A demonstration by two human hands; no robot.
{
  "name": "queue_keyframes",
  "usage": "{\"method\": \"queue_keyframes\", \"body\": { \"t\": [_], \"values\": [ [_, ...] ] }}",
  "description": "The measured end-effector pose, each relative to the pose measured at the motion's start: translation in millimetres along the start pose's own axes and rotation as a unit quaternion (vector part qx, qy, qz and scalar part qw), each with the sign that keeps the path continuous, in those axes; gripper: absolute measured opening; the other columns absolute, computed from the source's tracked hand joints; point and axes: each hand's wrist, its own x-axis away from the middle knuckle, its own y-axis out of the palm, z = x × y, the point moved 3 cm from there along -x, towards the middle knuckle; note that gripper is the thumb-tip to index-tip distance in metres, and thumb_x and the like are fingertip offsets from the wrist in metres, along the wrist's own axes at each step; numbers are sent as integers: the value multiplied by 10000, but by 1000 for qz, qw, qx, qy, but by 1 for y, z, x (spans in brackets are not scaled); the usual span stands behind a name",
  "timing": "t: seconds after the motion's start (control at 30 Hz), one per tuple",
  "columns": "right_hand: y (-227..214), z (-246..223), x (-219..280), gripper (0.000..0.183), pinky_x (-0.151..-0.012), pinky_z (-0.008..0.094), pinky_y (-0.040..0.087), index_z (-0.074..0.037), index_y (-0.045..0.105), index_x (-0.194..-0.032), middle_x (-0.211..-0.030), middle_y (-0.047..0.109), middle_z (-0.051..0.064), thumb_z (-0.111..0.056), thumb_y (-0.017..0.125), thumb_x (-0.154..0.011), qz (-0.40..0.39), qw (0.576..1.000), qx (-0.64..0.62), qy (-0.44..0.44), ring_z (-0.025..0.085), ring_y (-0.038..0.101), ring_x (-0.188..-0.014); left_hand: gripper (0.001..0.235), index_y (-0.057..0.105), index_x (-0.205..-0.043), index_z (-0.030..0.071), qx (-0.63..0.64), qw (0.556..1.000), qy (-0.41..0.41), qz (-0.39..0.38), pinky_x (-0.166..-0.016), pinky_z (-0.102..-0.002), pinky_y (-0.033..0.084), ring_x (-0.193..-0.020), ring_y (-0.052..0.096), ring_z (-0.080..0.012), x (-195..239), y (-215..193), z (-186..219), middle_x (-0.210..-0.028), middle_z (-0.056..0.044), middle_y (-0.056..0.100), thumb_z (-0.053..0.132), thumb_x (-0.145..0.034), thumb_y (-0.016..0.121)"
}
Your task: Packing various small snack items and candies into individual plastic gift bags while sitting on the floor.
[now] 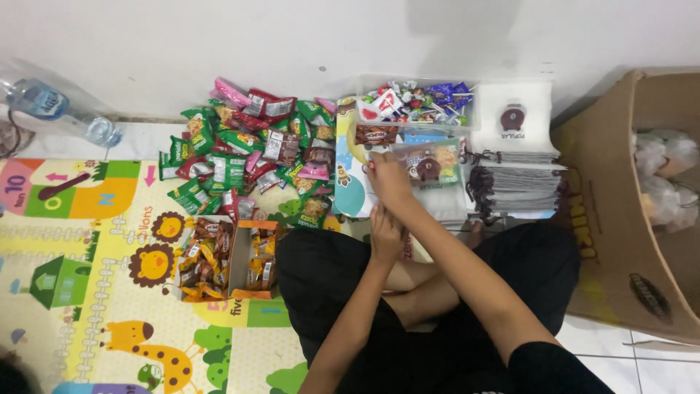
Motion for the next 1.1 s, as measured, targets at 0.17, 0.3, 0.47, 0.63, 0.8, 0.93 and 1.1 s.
{"method": "queue_keyframes", "body": {
  "t": [0.17,0.3,0.47,0.63,0.8,0.93,1.1],
  "values": [
    [-58,-23,39,408,-765,327,601,-114,678,-1230,-1057,716,111,-101,782,-836,77,948,-309,0,269,742,-915,283,732,-1081,47,19,1000,16,17,-1025,-555,467,-1186,646,-445,-17,-14,6,-1198,-203,696,283,-953,641],
    [-107,-15,95,369,-886,350,604,-80,701,-1145,-1088,726,91,-7,841,-812,105,846,-511,108,224,690,-1049,253,713,-1048,63,20,999,15,20,-1054,-511,429,-1271,625,-405,-36,-28,16,-1316,-185,676,281,-993,597],
    [-137,32,165,378,-822,323,610,-21,764,-1122,-1031,746,122,-88,876,-767,29,816,-526,239,185,704,-943,274,696,-1168,116,35,999,0,-3,-1080,-486,390,-1304,600,-396,-46,-36,23,-1387,-174,648,278,-951,650],
    [-121,95,215,368,-728,432,626,90,742,-1134,-901,747,259,38,814,-777,23,780,-543,309,308,750,-775,410,709,-1302,183,51,998,-13,-36,-1117,-469,333,-1361,553,-379,-45,-37,24,-1451,-149,610,211,-896,666],
    [-111,122,224,395,-811,386,620,22,731,-1183,-935,748,255,-13,834,-804,114,756,-524,376,302,752,-879,408,722,-1294,205,56,997,-30,-39,-1111,-452,315,-1370,540,-372,-48,-39,28,-1460,-143,604,171,-889,686],
    [-97,107,217,407,-945,424,583,85,669,-1232,-1086,716,261,86,759,-835,171,651,-617,407,338,730,-1010,390,713,-1306,187,56,997,-27,-39,-1105,-455,320,-1372,538,-372,-47,-37,28,-1462,-137,602,233,-919,703],
    [-41,117,221,256,-939,367,621,71,659,-1175,-1119,694,166,22,698,-927,121,381,-793,460,307,736,-1038,389,706,-1296,171,49,997,-32,-51,-1118,-466,295,-1369,533,-376,-46,-36,29,-1452,-140,604,225,-913,736]
  ]
}}
